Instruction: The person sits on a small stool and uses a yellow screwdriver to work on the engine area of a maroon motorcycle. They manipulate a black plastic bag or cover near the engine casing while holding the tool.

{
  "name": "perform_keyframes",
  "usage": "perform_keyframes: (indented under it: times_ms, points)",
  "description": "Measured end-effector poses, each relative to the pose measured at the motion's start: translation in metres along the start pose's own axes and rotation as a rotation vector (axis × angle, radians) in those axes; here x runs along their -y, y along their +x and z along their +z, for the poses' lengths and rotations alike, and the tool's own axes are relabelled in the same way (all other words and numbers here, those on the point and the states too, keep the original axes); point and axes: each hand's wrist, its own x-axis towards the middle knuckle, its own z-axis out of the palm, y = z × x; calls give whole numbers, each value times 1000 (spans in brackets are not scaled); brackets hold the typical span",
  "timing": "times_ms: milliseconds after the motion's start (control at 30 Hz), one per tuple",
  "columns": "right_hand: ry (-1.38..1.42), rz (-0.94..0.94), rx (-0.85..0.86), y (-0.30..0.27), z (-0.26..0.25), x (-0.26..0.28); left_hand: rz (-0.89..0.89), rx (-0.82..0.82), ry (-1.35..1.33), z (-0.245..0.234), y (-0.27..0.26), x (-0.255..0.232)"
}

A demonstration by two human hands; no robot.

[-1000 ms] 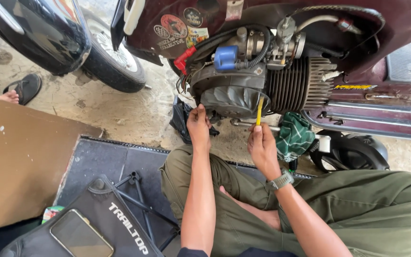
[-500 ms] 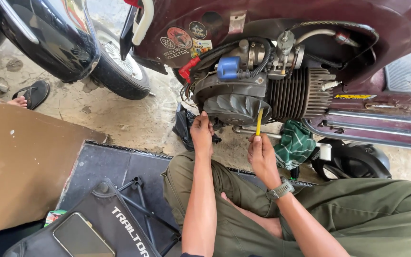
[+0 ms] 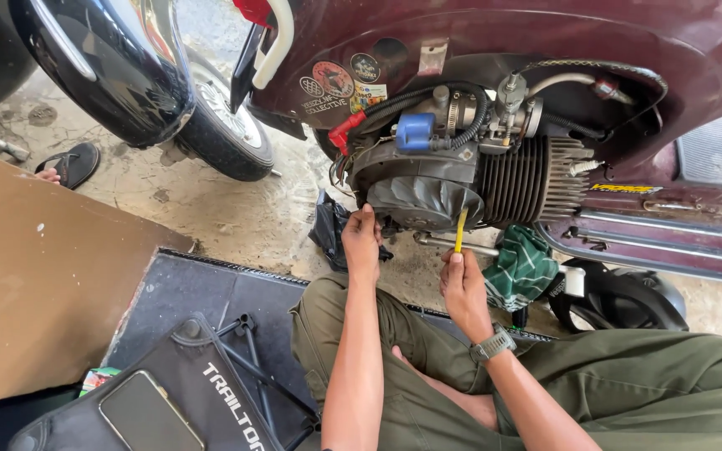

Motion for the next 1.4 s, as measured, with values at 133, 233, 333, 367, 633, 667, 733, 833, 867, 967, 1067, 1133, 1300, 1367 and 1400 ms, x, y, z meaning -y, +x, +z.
perform_keyframes:
  times_ms: [133,233,333,367,633,667,733,833,867,967,1067,1133,1300,1367,1400]
  points:
    - [45,12,8,5,0,18,-7,-10,-15,0,-2,0]
    - [51,14,-13,5,-1,13,13,28,-15,-1,1,1]
    - [43,12,-13,5,-1,4,1,1,-3,1,-3,-6]
    - [63,23,-15,5,-1,8,14,25,-1,0,-3,-5]
    - [38,18,-12,2,-3,-3,2,40,-3,-1,1,2]
    - [70,31,-2,5,-3,1,-1,46,-7,-1,2,1]
    - [103,55,7,4,-2,8,-12,49,-4,-2,-2,0]
    - [114,28,-16,3,0,10,-4,61,-5,-1,-4,-5]
    - [72,19,-17,1,-1,4,-4,63,2,-1,-4,-5]
    - [58,19,-10,6,-1,8,-10,61,-1,-2,0,-2]
    - [67,40,-15,1,-1,9,-27,60,-6,-6,-3,4]
    - [51,22,-22,2,0,9,-10,71,-12,-4,2,3]
    - [83,38,-22,9,1,14,-12,73,-5,-2,1,0]
    - [64,33,-31,3,-1,3,-20,71,-7,-6,2,7]
    - [47,19,-38,4,-1,-1,-21,72,-11,-6,5,9]
